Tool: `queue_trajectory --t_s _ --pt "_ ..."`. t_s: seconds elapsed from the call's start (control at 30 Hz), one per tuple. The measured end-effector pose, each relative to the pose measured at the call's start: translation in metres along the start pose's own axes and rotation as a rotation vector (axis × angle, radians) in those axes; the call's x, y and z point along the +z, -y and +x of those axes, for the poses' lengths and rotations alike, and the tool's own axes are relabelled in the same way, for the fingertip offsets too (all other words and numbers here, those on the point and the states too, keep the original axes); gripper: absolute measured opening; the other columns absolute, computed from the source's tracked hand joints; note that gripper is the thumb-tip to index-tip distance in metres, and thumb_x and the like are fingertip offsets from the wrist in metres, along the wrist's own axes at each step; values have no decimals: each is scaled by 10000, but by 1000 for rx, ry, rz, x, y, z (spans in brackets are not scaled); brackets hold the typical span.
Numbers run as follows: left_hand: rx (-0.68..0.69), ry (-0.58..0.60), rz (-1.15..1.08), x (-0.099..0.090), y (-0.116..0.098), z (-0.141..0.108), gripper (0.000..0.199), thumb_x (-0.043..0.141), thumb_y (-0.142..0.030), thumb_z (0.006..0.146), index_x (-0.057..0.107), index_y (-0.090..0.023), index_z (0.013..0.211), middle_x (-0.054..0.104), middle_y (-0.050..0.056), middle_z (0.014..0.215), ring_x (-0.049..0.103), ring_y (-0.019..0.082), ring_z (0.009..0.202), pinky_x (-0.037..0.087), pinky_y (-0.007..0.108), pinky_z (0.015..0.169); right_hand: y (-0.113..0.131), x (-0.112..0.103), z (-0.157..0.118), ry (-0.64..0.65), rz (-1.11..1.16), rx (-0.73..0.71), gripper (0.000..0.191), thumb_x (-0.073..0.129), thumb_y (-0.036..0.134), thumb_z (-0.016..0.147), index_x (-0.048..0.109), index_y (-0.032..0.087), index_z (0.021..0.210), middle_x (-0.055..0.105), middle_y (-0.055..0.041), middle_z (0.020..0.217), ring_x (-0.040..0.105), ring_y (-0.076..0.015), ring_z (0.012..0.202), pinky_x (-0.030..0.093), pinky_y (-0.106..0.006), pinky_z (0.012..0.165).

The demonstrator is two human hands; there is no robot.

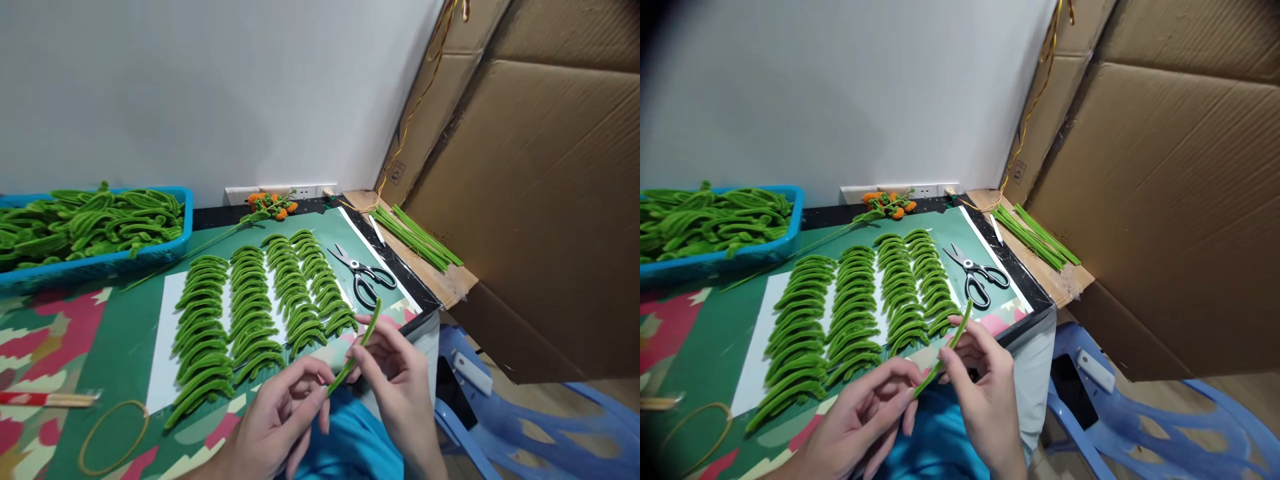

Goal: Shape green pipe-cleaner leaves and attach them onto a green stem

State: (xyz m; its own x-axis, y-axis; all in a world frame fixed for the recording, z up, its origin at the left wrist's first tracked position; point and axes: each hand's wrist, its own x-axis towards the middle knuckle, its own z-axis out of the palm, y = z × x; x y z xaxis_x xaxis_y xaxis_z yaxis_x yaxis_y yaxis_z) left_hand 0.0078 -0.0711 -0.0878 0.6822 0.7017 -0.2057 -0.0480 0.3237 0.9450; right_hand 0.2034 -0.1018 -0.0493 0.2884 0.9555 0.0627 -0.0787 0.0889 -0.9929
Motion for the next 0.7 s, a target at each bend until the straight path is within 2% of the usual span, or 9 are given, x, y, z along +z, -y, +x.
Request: queue_trajectory --t_s 0.1,0.23,0.33,0.43,0.57,0.63,0.7 --pt "6 8 3 0 -1 1 303 542 -515 1102 531 -236 1217 665 -13 838 445 2 397 235 116 386 -3 -5 0 133 -12 -10 375 748 381 1011 723 231 1354 728 -10 865 712 -156 724 611 -246 718" --pt "0 13 5 1 -1 -2 317 540 -512 1103 506 -249 1276 636 -27 837 411 0 399 248 118 382 -11 -6 1 97 -184 -51 382 641 387 1073 707 226 1412 704 -13 865 669 -154 756 566 -228 702" --pt "10 20 40 4 -5 -5 312 557 -506 1097 519 -244 1262 622 -25 860 419 0 425 277 118 398 -13 -8 -1 123 -355 -69 431 578 353 1094 671 210 1490 724 -34 922 660 -161 778 550 -230 701" --pt "2 30 20 6 -13 -6 315 568 -525 1087 529 -240 1215 578 -44 828 406 4 439 292 120 405 -13 -15 -2 192 -471 -85 441 548 310 1097 666 216 1511 759 -64 1053 708 -186 892 578 -264 826" --pt "-12 13 -37 7 -20 -4 321 581 -518 1085 502 -254 1251 535 -66 807 372 5 438 280 124 403 -11 -26 -2 265 -536 -132 452 536 251 1090 664 280 1523 767 -67 1180 724 -222 1065 573 -303 952" --pt "-21 5 -35 7 -22 -4 338 584 -519 1083 476 -261 1274 535 -69 809 369 8 441 273 127 403 -9 -29 0 317 -569 -182 477 511 192 1080 677 316 1509 756 -57 1122 714 -217 1036 573 -290 904" --pt "-28 -3 -16 8 -25 -5 361 577 -527 1085 450 -269 1302 542 -71 815 376 12 446 279 128 407 -7 -30 1 359 -612 -237 517 484 133 1065 695 343 1487 709 -41 1000 687 -197 919 557 -270 809"
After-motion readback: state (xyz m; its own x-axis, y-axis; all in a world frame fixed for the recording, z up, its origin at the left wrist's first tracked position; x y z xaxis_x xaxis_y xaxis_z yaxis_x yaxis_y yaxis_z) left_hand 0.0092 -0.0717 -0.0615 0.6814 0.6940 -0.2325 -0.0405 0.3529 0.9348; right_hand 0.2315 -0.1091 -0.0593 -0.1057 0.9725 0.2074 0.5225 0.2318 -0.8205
